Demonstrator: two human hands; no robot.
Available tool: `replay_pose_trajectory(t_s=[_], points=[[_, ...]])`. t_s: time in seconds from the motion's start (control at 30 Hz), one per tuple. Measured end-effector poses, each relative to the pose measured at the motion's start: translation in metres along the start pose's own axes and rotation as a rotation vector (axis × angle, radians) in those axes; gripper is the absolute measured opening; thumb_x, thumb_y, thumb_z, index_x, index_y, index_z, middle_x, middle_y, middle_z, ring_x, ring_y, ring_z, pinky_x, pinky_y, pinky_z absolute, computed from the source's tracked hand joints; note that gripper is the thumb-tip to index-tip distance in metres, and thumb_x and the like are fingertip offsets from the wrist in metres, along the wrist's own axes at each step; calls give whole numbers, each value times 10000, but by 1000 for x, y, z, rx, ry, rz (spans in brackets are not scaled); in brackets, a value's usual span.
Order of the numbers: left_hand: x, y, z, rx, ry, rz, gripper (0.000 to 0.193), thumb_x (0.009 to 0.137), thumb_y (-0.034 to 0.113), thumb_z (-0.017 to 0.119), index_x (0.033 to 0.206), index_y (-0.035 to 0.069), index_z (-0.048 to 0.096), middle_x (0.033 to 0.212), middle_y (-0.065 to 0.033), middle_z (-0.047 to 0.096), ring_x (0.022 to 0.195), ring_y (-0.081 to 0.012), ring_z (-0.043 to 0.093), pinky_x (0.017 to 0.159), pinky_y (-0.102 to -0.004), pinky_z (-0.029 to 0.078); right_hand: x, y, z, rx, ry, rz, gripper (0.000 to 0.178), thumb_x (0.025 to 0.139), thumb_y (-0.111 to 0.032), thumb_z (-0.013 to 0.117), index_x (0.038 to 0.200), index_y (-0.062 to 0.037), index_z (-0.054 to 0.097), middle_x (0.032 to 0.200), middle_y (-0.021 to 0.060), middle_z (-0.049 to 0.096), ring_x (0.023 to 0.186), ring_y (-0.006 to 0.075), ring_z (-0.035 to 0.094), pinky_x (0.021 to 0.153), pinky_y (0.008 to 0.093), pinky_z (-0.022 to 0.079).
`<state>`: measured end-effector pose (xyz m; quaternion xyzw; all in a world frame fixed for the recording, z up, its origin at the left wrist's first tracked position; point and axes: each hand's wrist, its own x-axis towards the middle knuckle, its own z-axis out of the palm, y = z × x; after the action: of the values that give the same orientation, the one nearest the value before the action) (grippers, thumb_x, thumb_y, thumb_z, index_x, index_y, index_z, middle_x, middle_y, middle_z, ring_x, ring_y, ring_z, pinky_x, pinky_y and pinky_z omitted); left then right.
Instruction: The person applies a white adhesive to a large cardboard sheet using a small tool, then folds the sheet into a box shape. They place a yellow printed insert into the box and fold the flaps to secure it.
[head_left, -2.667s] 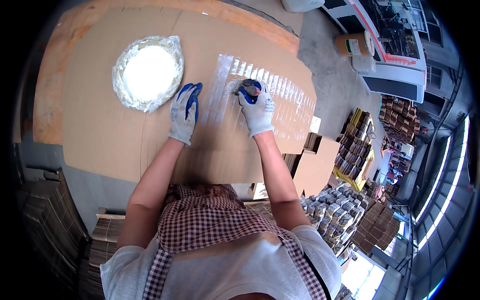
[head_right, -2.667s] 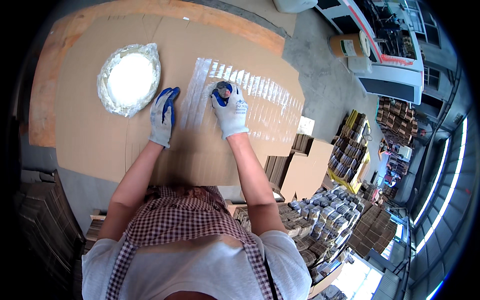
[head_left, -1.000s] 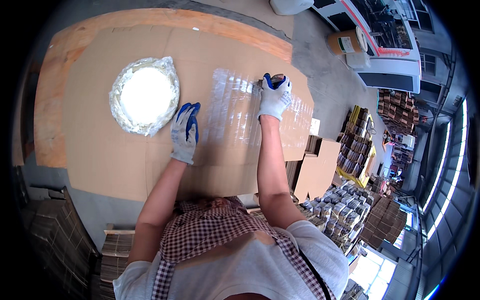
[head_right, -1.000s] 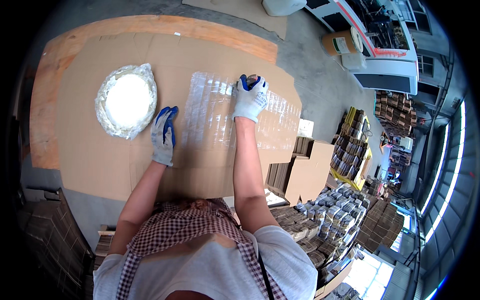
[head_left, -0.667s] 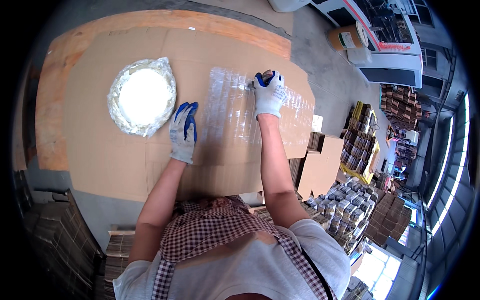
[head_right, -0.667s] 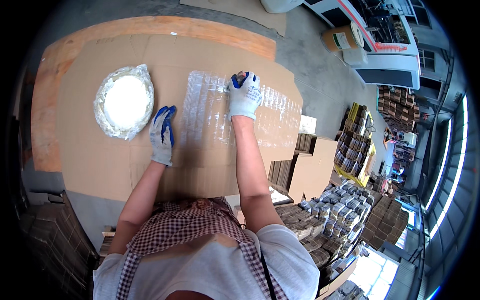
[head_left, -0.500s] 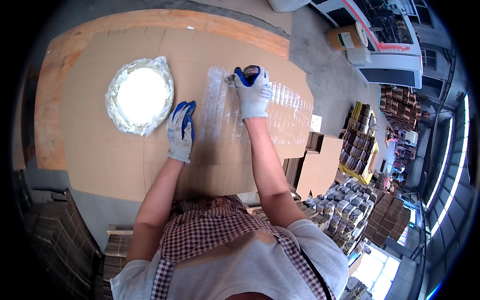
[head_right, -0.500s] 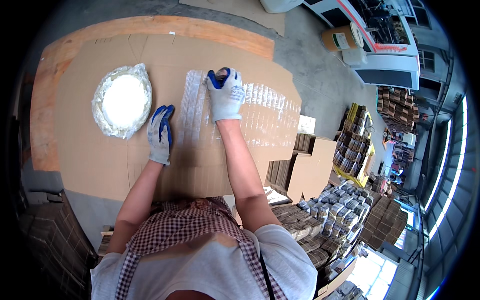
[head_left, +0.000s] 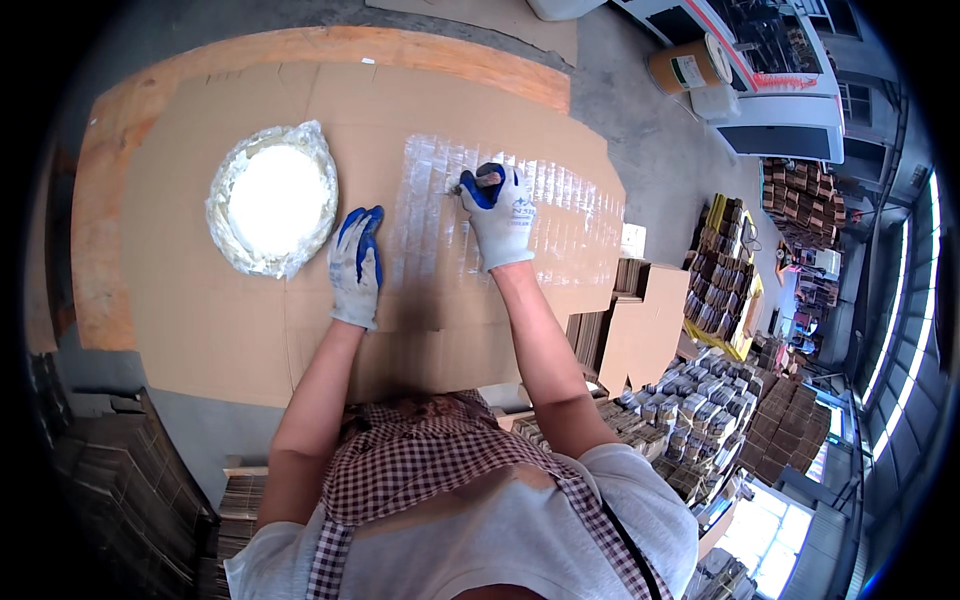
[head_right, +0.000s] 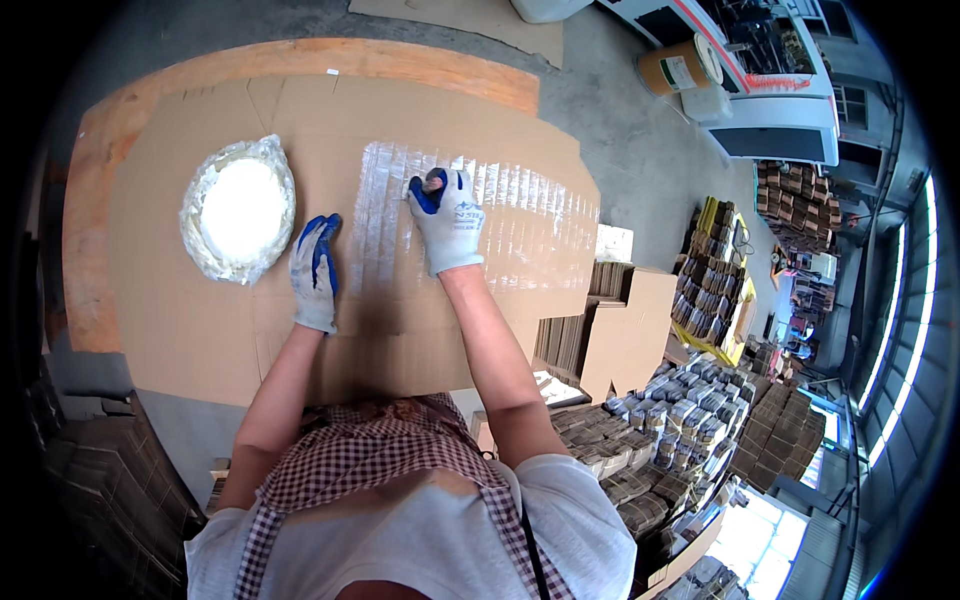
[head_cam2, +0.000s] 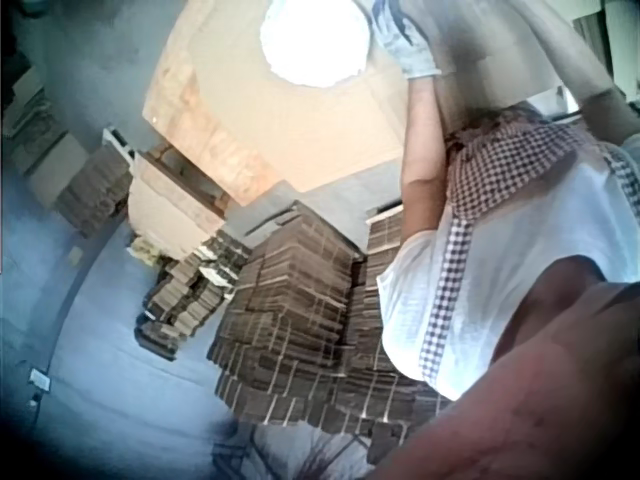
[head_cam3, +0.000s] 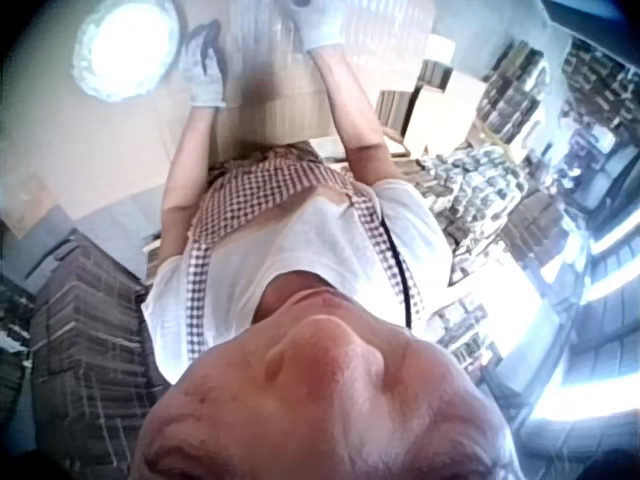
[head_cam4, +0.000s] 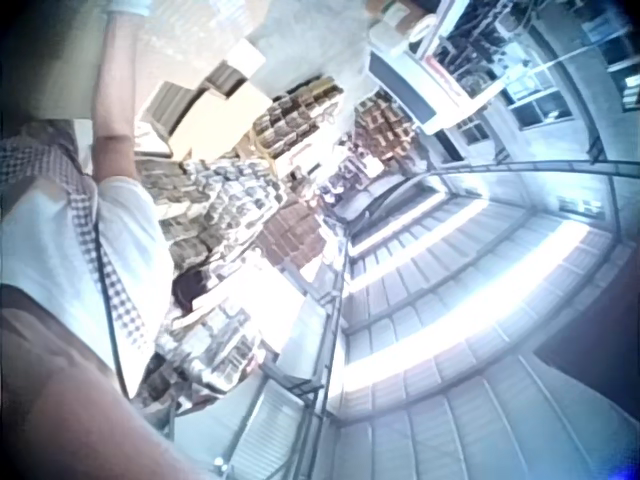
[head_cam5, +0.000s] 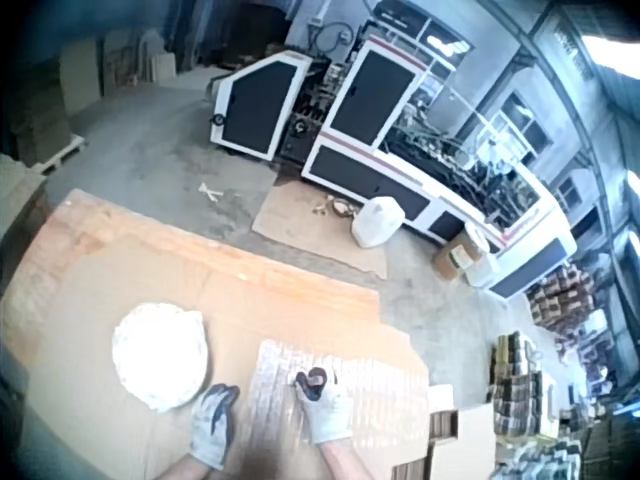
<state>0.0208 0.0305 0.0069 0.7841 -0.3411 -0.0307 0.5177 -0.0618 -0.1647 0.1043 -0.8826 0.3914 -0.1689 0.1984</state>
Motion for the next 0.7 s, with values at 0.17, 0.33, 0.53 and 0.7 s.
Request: replay_pose_trajectory(t_s=[0.17, 0.33, 0.53, 0.7], points=[[-1, -2, -5, -12, 11, -8, 454, 993, 312, 341, 1238, 62, 630, 1284, -114, 605, 1225, -324, 509, 1080, -433, 338, 4, 47, -29, -66, 144, 258, 417, 788, -290, 734, 1061, -26, 562, 1030, 183, 595, 891, 380, 630, 781, 441, 507], [2, 2, -4, 9, 7, 7, 464, 993, 321, 336, 1242, 59, 628, 1279, -121, 606, 1222, -325, 514, 1076, -434, 342, 26, 13, -19, 160, 336, 62, 311, 738, -192, 792, 925, -45, 592, 890, 140, 605, 843, 328, 600, 776, 404, 478], [0, 6, -5, -7, -2, -14, 470, 992, 326, 336, 1250, 58, 623, 1278, -136, 603, 1226, -320, 514, 1079, -430, 339, 44, 50, -11, -97, 376, 161, 339, 787, -296, 743, 950, -44, 585, 950, 150, 615, 892, 340, 613, 785, 429, 487], [2, 6, -4, -22, 45, -13, 440, 995, 283, 354, 1199, 26, 646, 1247, -124, 631, 1217, -318, 520, 1060, -415, 366, 49, 39, -20, -53, 405, 179, 353, 800, -316, 727, 980, -48, 583, 971, 155, 611, 896, 341, 616, 792, 429, 490]])
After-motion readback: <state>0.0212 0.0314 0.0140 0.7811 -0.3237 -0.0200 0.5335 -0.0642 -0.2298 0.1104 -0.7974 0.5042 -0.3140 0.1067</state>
